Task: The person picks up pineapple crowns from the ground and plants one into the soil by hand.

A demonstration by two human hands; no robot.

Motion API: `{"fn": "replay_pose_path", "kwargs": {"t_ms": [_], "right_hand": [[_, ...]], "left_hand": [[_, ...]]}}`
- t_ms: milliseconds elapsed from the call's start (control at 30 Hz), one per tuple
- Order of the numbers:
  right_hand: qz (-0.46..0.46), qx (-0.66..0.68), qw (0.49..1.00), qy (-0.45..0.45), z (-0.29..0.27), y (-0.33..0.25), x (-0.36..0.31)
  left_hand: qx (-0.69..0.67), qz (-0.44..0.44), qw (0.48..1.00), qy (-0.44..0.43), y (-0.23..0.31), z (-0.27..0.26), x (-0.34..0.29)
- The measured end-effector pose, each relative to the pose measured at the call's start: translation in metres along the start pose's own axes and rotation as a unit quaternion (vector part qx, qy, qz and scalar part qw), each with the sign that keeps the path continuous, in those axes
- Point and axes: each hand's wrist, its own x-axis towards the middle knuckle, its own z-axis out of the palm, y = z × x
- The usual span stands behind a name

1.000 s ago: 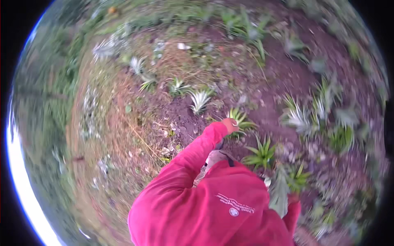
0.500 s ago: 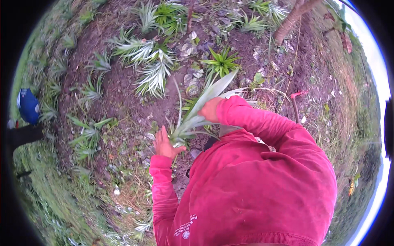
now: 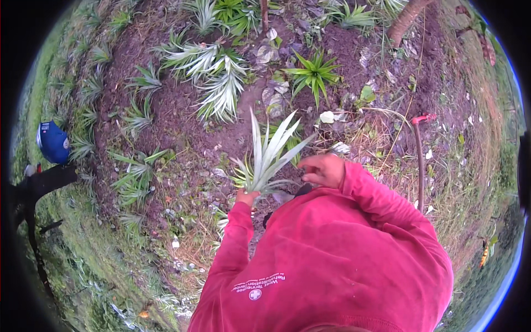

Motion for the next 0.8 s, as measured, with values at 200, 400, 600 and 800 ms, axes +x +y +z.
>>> {"fn": "replay_pose_path", "kwargs": {"t_ms": [200, 400, 600, 800], "right_hand": [[0.53, -0.038, 0.847, -0.02, 0.079, 0.181, -0.075], [0.028, -0.13, 0.988, 0.076, 0.212, 0.346, -0.055], [0.227, 0.083, 0.97, -0.011, 0.112, 0.154, 0.032], [0.226, 0.656, 0.697, 0.182, 0.069, 0.106, 0.026]], "left_hand": [[-0.118, -0.182, 0.973, 0.081, -0.19, -0.085, 0.02], [-0.158, -0.247, 0.951, -0.095, -0.109, -0.083, 0.017], [-0.237, -0.174, 0.943, -0.154, 0.015, -0.014, -0.005], [0.043, 0.278, 0.927, -0.247, 0.156, 0.053, -0.034]]}}
